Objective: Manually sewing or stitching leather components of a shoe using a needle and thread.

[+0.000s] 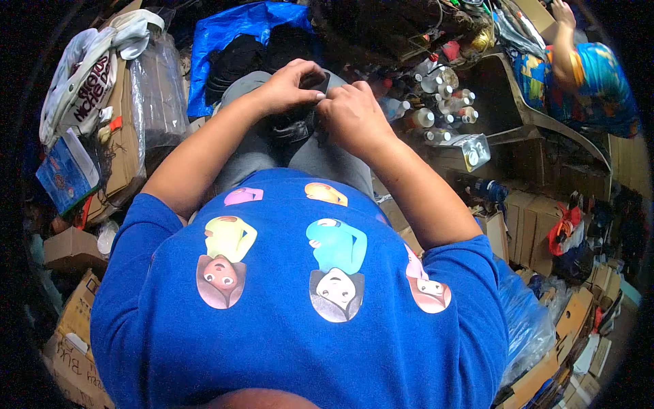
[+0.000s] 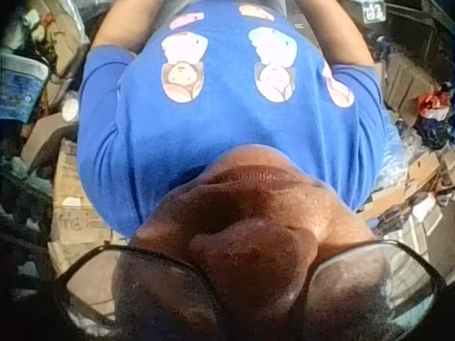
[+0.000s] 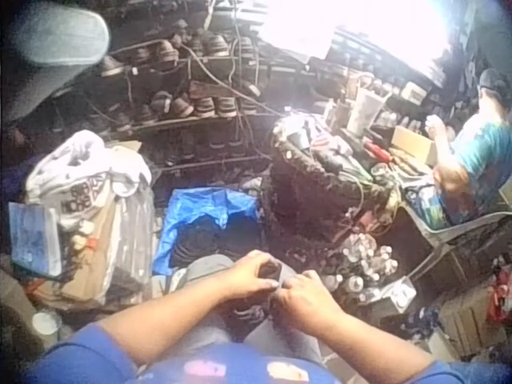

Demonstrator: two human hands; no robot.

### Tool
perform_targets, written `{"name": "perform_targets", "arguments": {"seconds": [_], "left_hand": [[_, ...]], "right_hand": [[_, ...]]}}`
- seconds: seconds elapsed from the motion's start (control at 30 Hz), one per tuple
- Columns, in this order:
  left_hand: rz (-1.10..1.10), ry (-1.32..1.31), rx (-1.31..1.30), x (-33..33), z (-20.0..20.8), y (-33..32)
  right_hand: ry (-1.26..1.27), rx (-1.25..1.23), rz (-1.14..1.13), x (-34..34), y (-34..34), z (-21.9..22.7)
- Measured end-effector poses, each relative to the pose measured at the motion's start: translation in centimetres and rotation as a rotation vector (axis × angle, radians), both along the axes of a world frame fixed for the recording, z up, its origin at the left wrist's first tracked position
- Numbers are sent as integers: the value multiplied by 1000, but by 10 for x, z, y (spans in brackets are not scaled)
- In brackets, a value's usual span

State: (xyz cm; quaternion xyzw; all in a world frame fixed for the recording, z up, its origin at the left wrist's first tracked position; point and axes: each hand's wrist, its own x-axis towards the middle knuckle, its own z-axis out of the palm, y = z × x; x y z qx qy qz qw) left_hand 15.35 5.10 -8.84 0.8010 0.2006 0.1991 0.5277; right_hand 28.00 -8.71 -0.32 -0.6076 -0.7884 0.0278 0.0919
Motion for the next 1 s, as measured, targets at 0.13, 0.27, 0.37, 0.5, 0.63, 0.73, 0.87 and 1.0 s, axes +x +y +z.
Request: {"name": "perform_targets", "arguments": {"seconds": [0.13, 0.27, 0.37, 0.5, 0.63, 0.73, 0.87, 1.0], "left_hand": [[-17, 121, 100, -2, 9, 2], [-65, 198, 83, -2, 21, 6], [-69, 211, 101, -2, 22, 9], [-80, 243, 140, -1, 20, 14], [-99, 239, 124, -1, 16, 19], [-131, 177, 59, 3, 10, 21], [-136, 196, 82, -3, 6, 25], [-167, 129, 44, -4, 5, 30]], "right_hand": [[37, 10, 22, 3, -8, 4], [133, 43, -27, 2, -15, 9], [142, 62, -43, 1, -19, 9], [131, -19, -93, 4, -17, 9], [115, -197, -140, 5, 3, 11], [246, -423, -50, 14, 23, -6], [479, -380, -2, 21, 11, 1], [779, -404, -249, 23, -6, 25]]}}
